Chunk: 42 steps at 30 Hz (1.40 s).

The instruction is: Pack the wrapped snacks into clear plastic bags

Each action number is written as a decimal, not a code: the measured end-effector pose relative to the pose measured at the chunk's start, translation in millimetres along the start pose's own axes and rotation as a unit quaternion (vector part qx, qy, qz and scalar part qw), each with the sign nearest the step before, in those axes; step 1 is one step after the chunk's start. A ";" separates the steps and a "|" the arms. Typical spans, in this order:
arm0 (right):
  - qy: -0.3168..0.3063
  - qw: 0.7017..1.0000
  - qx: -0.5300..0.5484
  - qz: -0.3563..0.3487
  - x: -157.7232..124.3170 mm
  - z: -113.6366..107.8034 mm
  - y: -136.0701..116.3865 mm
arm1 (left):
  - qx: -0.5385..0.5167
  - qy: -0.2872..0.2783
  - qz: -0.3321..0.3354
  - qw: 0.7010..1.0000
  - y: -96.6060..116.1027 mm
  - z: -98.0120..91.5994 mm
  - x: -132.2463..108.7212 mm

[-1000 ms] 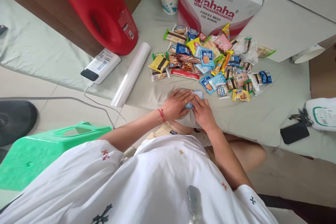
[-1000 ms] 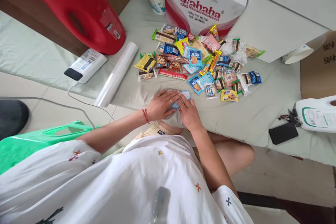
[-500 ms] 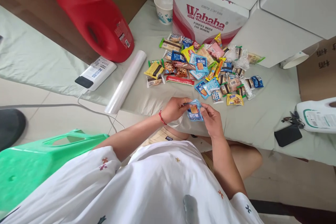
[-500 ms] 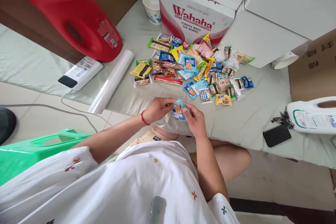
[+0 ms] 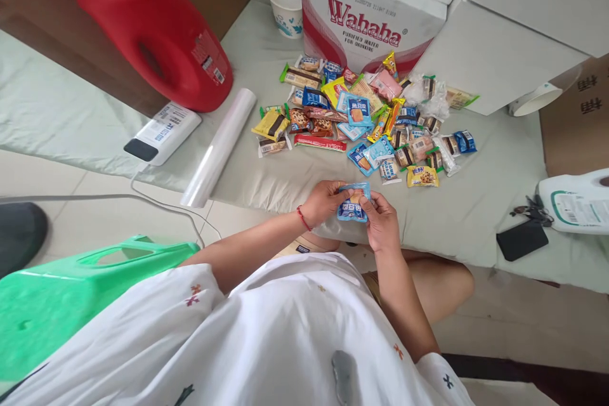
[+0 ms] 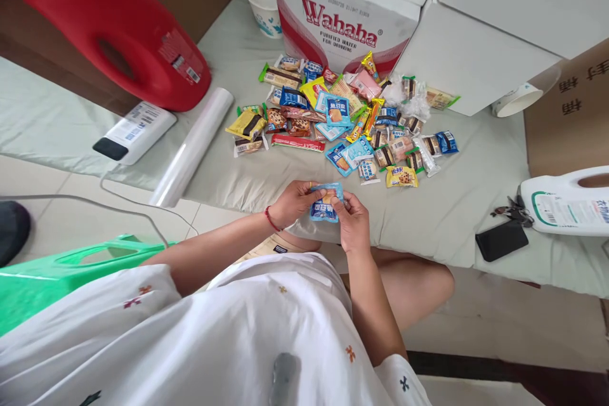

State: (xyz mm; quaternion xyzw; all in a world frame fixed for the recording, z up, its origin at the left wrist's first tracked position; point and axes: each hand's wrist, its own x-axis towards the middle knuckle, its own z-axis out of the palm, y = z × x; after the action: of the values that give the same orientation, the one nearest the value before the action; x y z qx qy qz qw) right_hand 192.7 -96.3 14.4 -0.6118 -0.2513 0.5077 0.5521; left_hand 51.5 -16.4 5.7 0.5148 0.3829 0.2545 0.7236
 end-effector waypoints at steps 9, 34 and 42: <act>0.040 0.965 -0.258 -0.033 -35.1 -50.4 14.9 | 0.184 -0.017 -0.010 0.983 -23.7 32.6 -7.7; 0.162 0.946 -0.268 0.086 84.0 -215.6 -76.5 | 0.372 0.301 0.246 0.843 -10.5 -113.6 -46.2; 0.098 0.911 -0.401 -0.018 119.4 -190.5 -129.4 | 0.452 0.213 0.262 0.826 -23.8 -109.6 -39.9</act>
State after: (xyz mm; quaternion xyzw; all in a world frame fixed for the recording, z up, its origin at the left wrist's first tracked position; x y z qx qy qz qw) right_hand 439.4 -38.6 70.0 -0.8237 -0.3895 0.2919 0.2909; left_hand -61.6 5.4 -24.4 0.7985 0.4504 0.3356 0.2166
